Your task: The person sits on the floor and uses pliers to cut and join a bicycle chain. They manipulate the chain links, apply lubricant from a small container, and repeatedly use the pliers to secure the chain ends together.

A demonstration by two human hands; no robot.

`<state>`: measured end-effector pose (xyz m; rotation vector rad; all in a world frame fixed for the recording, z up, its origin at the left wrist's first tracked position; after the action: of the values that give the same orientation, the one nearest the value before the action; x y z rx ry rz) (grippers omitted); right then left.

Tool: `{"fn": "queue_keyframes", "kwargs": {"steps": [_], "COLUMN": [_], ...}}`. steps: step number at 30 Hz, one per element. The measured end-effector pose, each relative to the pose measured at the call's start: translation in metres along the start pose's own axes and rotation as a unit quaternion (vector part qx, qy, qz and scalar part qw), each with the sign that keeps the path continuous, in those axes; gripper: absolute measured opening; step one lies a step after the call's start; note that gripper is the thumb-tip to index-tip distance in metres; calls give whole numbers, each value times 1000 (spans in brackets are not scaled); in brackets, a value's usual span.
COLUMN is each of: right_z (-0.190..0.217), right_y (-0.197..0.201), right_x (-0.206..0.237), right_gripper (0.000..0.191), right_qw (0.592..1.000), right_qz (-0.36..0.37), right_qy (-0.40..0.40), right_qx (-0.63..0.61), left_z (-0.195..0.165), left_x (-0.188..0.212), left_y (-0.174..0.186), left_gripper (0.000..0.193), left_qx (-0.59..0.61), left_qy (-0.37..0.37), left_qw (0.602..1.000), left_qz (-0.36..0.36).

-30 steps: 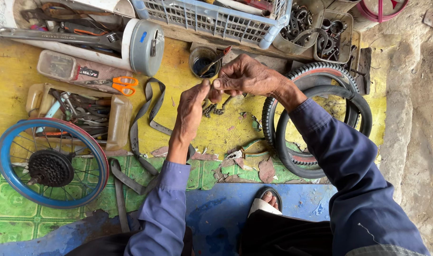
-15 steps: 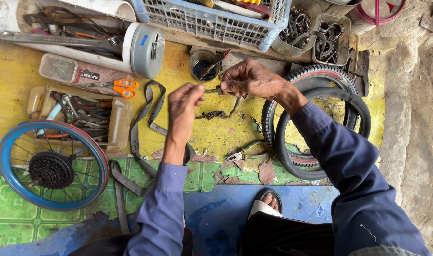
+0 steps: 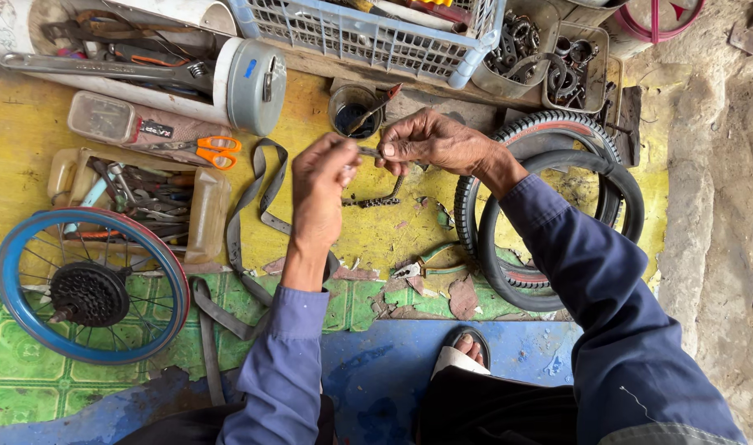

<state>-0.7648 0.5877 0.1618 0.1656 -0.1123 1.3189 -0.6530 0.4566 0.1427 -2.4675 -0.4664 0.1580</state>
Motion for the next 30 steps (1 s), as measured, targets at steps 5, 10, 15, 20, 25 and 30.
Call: {"fn": "queue_keyframes", "kwargs": {"steps": [5,10,15,20,25,30], "right_z": [-5,2,5,4,9,5], "right_y": [9,14,4,-1,1,-1], "right_x": [6,8,5,-1,-3,1], "right_gripper": [22,21,20,23,31,27], "right_qw": [999,998,999,989,892,955], "right_qz": [-26,-54,-49,-45,-86,-118], "right_qy": [-22,-25,-12,-58,-104,-95], "right_qx": [20,12,-5,129,432,256], "left_z": [1,8,21,11,6,12], "left_x": [-7,-3,3,3,5,4], "left_y": [21,16,-5,-5,-3,4], "left_gripper": [15,22,19,23,24,26], "left_qx": [43,-164,-45,-130,-429,-269], "left_qy": [23,27,73,37,12,56], "left_qw": [999,986,996,991,903,961], "left_qz": [-22,1,25,25,12,23]}}
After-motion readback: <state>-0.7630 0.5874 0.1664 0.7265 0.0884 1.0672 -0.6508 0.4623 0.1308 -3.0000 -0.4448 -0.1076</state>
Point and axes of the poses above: each hand's wrist, its own x-axis away from the middle knuckle, its own y-axis out of the back of the hand, z = x × y, the point moved 7 cm from there along -x, towards the middle knuckle, and after that the axes turned 3 degrees about x, right-handed, at the moved point
